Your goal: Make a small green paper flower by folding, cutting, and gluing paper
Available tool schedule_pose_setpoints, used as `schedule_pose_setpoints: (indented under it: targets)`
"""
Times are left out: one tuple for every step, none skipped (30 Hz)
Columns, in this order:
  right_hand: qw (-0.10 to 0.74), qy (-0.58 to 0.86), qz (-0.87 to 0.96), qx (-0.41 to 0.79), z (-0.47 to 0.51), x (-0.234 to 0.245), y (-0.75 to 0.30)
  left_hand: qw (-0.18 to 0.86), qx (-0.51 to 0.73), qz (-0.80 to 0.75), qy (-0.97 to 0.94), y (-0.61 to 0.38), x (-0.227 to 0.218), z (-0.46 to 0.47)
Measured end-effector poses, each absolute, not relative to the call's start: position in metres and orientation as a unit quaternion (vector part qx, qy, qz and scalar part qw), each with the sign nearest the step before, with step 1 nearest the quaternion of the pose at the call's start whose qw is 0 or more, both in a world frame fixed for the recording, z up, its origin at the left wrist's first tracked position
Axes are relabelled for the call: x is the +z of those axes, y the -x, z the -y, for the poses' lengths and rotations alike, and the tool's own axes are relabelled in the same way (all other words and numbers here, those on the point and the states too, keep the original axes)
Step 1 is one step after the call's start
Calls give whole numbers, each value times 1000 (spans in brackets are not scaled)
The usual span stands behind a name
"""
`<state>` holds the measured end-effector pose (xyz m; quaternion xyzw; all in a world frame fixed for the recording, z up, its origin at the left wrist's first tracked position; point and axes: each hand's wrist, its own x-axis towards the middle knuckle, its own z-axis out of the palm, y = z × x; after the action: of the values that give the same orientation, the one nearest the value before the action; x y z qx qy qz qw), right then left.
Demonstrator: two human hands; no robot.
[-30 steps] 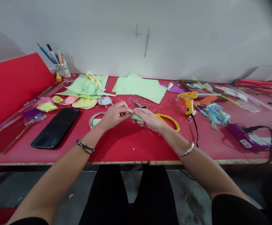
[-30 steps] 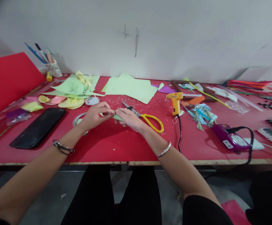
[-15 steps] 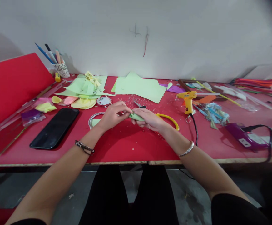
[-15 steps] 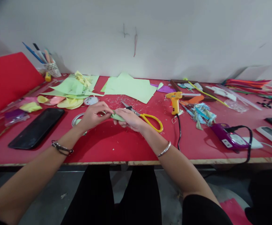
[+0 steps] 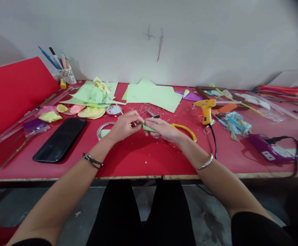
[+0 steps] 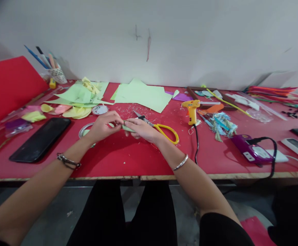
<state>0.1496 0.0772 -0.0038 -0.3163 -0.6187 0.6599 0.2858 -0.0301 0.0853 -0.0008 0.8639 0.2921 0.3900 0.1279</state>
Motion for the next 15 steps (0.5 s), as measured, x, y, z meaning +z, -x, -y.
schedule_pose_setpoints:
  targets:
    - [282,316,619,661,-77,-3,-150,128,388,-291,-865,30,-1,-85]
    - [279,318,618,662,-77,-3,-150,130,384,-290,-867,30,0,-85]
    - [276,323,616,663,-76,-2,-150,134,379,-290,-868,31,0,-85]
    - [274,329,613,664,-76,-1,-150,140,374,-291,-869,31,0,-85]
    - [275,335,611,663,-76,0,-149,149,370,-293,-869,31,0,-84]
    - [276,339,610,661,-75,0,-149,159,368,-296,-867,31,0,-84]
    - [277,342,610,660,-75,0,-149,167,367,-298,-865,30,0,-84]
    - [278,342,610,658,-76,0,-149,174,369,-303,-861,30,-1,-84]
    - [280,341,611,657,-76,-1,-148,180,372,-308,-857,29,-1,-84]
    - [282,340,611,657,-76,-2,-148,185,375,-312,-853,29,-1,-84]
    - [284,340,609,658,-76,-2,-148,191,376,-316,-850,28,-2,-84]
    - [285,341,607,659,-76,-2,-147,196,377,-320,-847,27,-2,-84]
    - [286,343,605,659,-75,-2,-147,200,377,-323,-845,27,-3,-85]
    - [288,346,602,660,-75,-2,-147,203,377,-324,-844,26,-3,-85]
    - [289,350,599,660,-74,-1,-147,205,377,-324,-843,26,-4,-85]
